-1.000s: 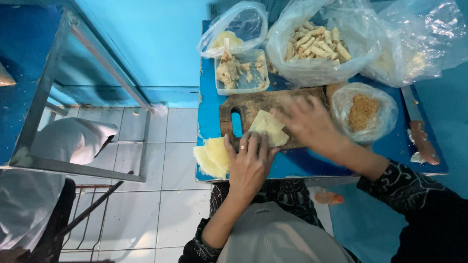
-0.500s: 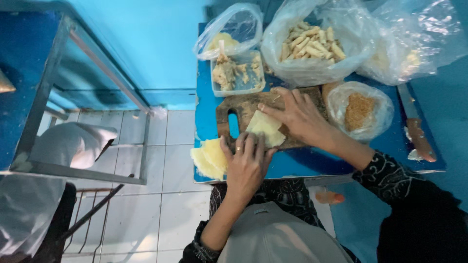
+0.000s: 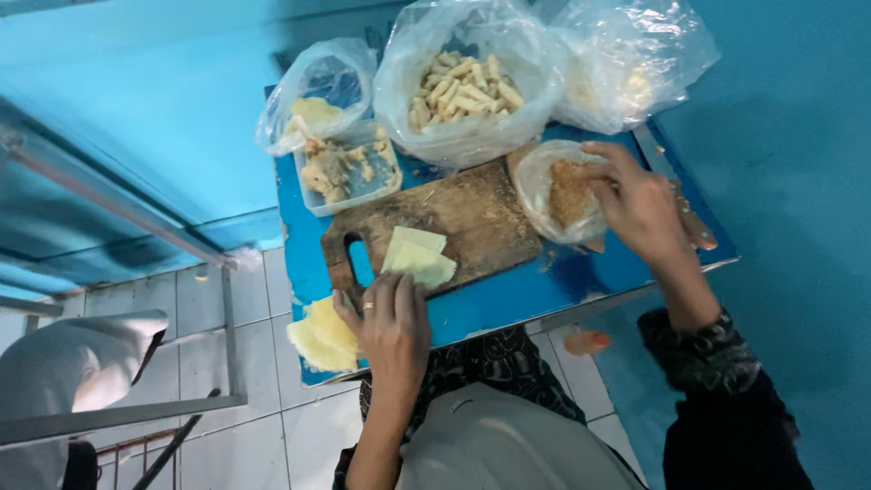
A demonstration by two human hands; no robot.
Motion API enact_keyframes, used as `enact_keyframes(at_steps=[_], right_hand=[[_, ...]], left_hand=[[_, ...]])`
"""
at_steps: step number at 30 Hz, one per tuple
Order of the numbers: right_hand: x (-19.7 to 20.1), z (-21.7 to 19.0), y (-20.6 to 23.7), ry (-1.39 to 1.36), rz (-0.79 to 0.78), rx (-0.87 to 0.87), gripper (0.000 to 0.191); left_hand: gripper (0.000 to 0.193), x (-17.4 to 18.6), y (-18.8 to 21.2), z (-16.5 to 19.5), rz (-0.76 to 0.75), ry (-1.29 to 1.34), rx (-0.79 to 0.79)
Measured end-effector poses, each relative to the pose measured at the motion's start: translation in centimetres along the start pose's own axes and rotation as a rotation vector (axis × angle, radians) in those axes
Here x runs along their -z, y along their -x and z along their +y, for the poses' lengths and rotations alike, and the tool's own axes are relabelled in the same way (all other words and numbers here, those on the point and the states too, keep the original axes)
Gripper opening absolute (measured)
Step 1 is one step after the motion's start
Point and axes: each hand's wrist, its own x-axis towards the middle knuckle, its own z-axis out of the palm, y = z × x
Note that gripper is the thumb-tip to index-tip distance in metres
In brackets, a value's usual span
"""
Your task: The person folds small square dough wrappers on a wooden cutting board, pressing the edges together by hand to seal them, and places the folded pieces aside. They repeatedly take new wrapper squares, fold them into triangles, and set finished pieces with the growing pile of folded pastries.
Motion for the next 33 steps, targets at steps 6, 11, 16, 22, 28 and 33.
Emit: enact_keyframes(at_steps=[6, 11, 16, 22, 28, 33], right_hand=[[-2.6, 1.3, -0.7, 0.303, -0.099, 0.135, 0.047], [-1.3, 0.5, -0.5, 0.056, -0.071, 0.087, 0.045], [-3.2, -0.4, 0.6, 0.235, -0.21, 0.016, 0.05], [-4.9, 1.2, 1.8, 0.352, -0.101, 0.15, 0.032], [-4.1, 1.5, 0.5, 0.098, 0.019, -0.081, 0.045], [-4.4, -1.0, 0.4, -0.756, 0.112, -0.351, 0.058]], left_hand=[[0.018, 0.8, -0.3, 0.1, 0.024, 0.007, 0.121], [0.018, 2.2, -0.2, -0.3, -0.016, -0.026, 0.145], [0.015, 2.0, -0.6, -0.3, -0.071, -0.01, 0.187], [0.017, 2.0, -0.7, -0.2, -0.06, 0.006, 0.217], [0.013, 2.0, -1.1, 0.1, -0.072, 0.05, 0.214], [0.009, 1.8, -1.3, 0.0, -0.073, 0.061, 0.194]])
